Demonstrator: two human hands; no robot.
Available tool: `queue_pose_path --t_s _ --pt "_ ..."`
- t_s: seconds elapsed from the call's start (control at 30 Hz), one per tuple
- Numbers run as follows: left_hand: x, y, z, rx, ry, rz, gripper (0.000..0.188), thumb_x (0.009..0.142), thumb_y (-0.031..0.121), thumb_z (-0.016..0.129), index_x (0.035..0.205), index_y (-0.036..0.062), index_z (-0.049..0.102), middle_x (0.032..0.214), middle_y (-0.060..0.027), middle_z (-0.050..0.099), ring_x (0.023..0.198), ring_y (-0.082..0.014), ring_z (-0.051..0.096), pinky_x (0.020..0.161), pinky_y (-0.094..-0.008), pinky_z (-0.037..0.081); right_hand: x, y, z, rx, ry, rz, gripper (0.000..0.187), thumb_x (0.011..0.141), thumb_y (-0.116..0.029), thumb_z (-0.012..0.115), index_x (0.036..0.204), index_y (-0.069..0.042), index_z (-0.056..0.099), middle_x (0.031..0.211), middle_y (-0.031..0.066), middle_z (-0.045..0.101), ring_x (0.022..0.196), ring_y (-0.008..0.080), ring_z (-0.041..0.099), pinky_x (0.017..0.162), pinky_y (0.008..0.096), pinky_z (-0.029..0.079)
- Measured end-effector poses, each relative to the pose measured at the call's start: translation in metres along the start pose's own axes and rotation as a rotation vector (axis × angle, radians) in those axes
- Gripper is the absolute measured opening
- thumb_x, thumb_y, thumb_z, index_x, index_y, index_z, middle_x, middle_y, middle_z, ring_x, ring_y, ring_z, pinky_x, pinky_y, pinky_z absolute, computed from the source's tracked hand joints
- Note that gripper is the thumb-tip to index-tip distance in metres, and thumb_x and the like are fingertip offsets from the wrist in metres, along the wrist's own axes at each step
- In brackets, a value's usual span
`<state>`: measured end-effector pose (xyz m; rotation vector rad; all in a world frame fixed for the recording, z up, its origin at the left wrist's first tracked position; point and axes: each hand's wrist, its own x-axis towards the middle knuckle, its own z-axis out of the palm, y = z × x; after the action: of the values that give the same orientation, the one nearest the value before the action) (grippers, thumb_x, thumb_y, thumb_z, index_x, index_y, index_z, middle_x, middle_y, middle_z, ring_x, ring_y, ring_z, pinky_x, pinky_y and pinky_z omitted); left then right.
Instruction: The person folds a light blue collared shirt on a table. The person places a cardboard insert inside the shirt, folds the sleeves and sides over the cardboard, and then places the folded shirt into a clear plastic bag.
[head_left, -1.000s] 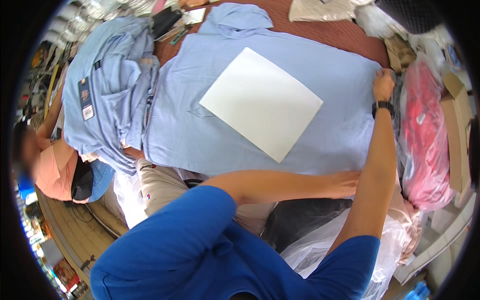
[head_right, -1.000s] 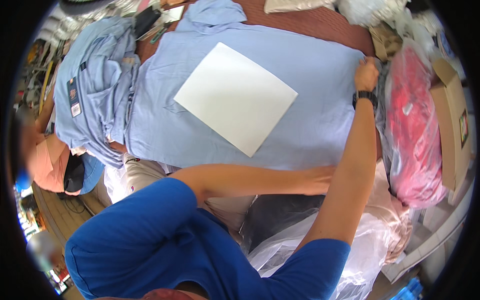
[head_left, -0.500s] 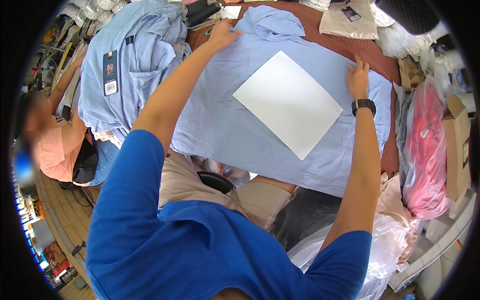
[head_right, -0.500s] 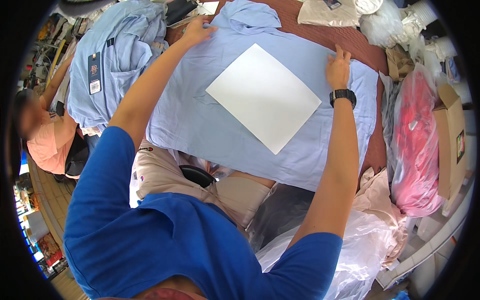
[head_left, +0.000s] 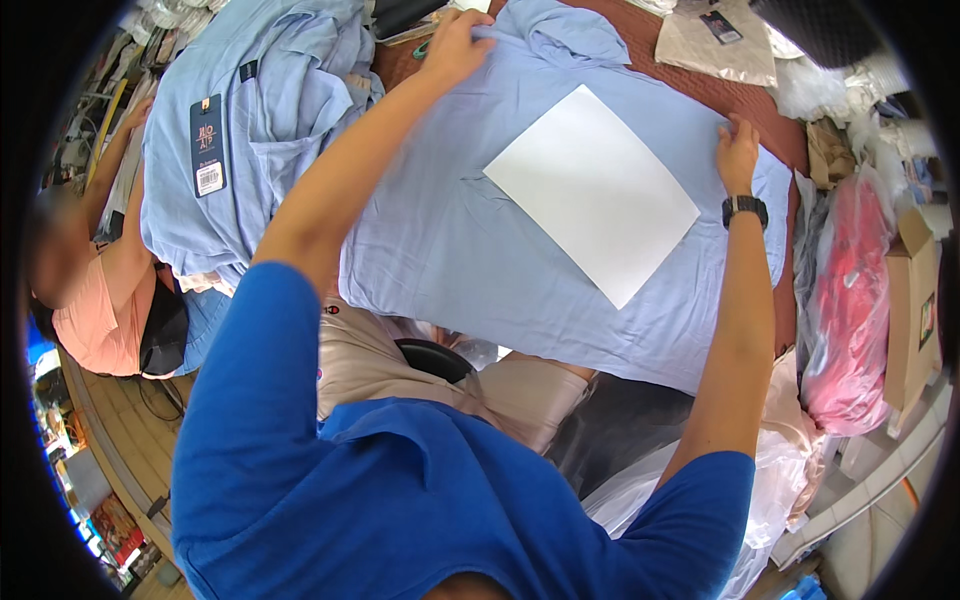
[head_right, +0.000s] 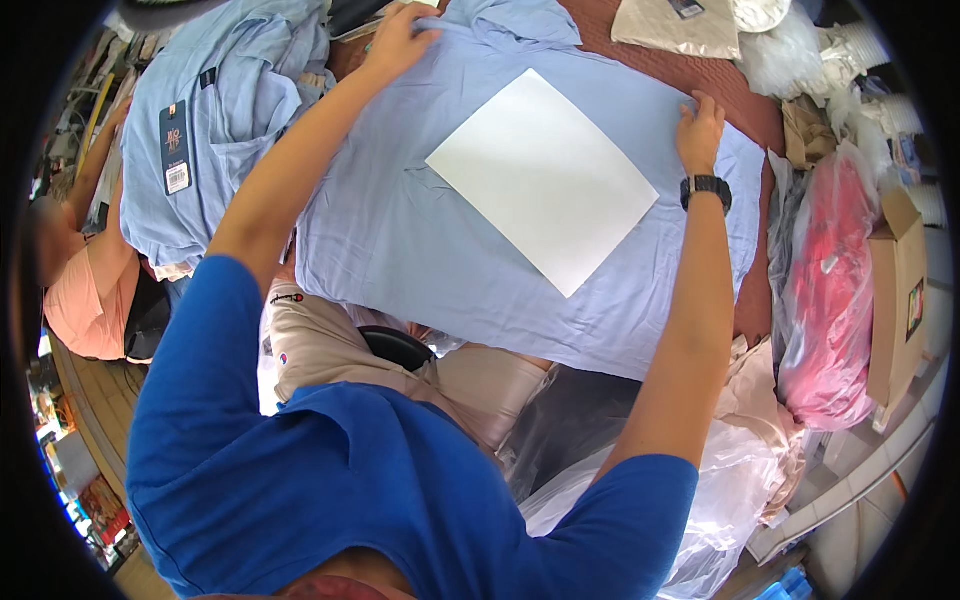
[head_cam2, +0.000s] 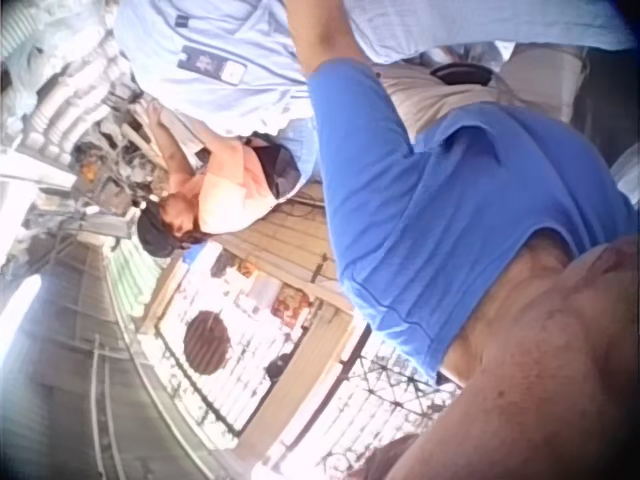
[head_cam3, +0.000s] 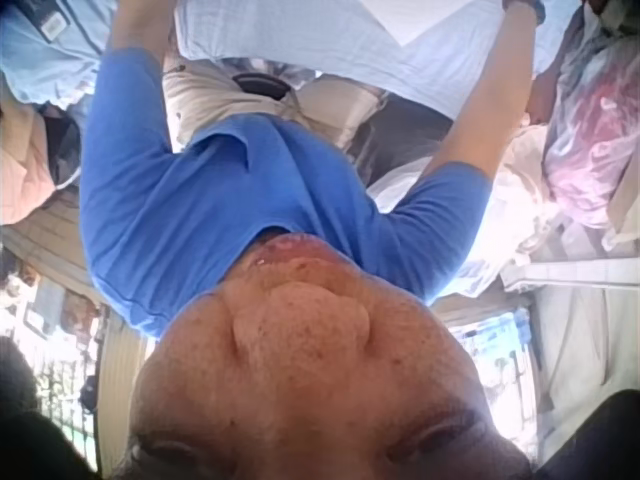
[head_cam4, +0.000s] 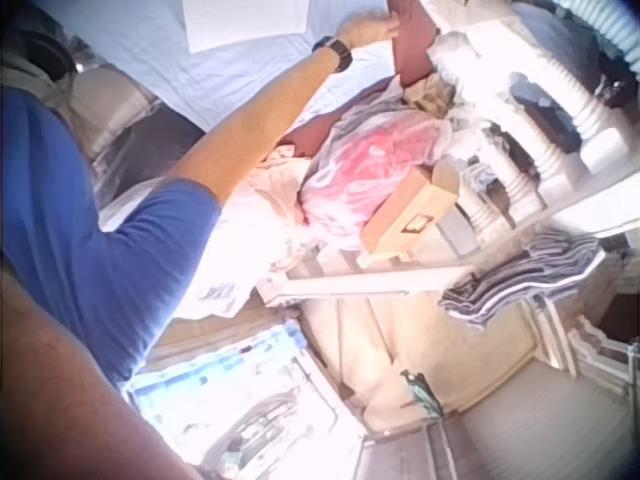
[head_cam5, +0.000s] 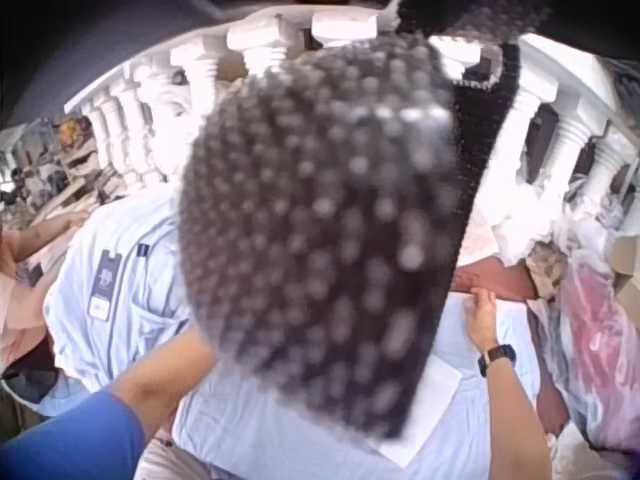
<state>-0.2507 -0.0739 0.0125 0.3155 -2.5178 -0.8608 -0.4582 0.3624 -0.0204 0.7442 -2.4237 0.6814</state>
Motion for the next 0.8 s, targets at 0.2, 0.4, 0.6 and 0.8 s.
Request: queue_pose_path --t_s 0.2,0.4,0.6,0.8 --pt "-0.174 0.022 -0.108 0.069 0.000 -0.021 0.031 0.089 0.012 0.067 0.115 -0.0007 0.056 0.108 -0.0185 0.055 0.098 -0.0372 0.059 0.081 -0.0414 0.049 -0.080 0.039 -0.108 -0.753 -0.296 0.311 0.043 0.090 -0.033 0.066 0.118 -0.003 0.056 0.118 0.0250 0.056 0.114 0.0437 0.054 0.089 0.0540 0.048" --pt "-0.318 0.035 -0.133 0.365 -0.017 -0.313 0.024 0.088 0.012 0.067 0.100 -0.0014 0.051 0.092 -0.0182 0.052 0.080 -0.0372 0.054 0.073 -0.0439 0.044 -0.129 0.040 -0.137 -0.618 -0.238 0.398 0.032 0.089 -0.022 0.066 0.115 -0.007 0.054 0.118 0.0204 0.054 0.112 0.0446 0.056 0.080 0.0507 0.053" --pt "-0.303 0.047 -0.137 0.355 0.205 -0.197 0.019 0.089 0.006 0.064 0.105 -0.0001 0.055 0.094 -0.0183 0.055 0.088 -0.0379 0.058 0.076 -0.0424 0.046 -0.140 0.047 -0.135 -0.670 0.069 0.423 0.032 0.088 -0.017 0.065 0.117 -0.010 0.054 0.120 0.0180 0.054 0.105 0.0412 0.057 0.078 0.0502 0.053" --pt "-0.168 0.030 -0.103 0.031 0.242 0.172 0.021 0.086 -0.002 0.061 0.106 0.0010 0.059 0.101 -0.0202 0.058 0.096 -0.0419 0.058 0.082 -0.0459 0.047 -0.135 -0.078 -0.099 -0.272 -0.103 0.103 0.041 0.095 -0.039 0.059 0.126 -0.011 0.057 0.129 0.0176 0.052 0.113 0.0419 0.051 0.090 0.0541 0.046"
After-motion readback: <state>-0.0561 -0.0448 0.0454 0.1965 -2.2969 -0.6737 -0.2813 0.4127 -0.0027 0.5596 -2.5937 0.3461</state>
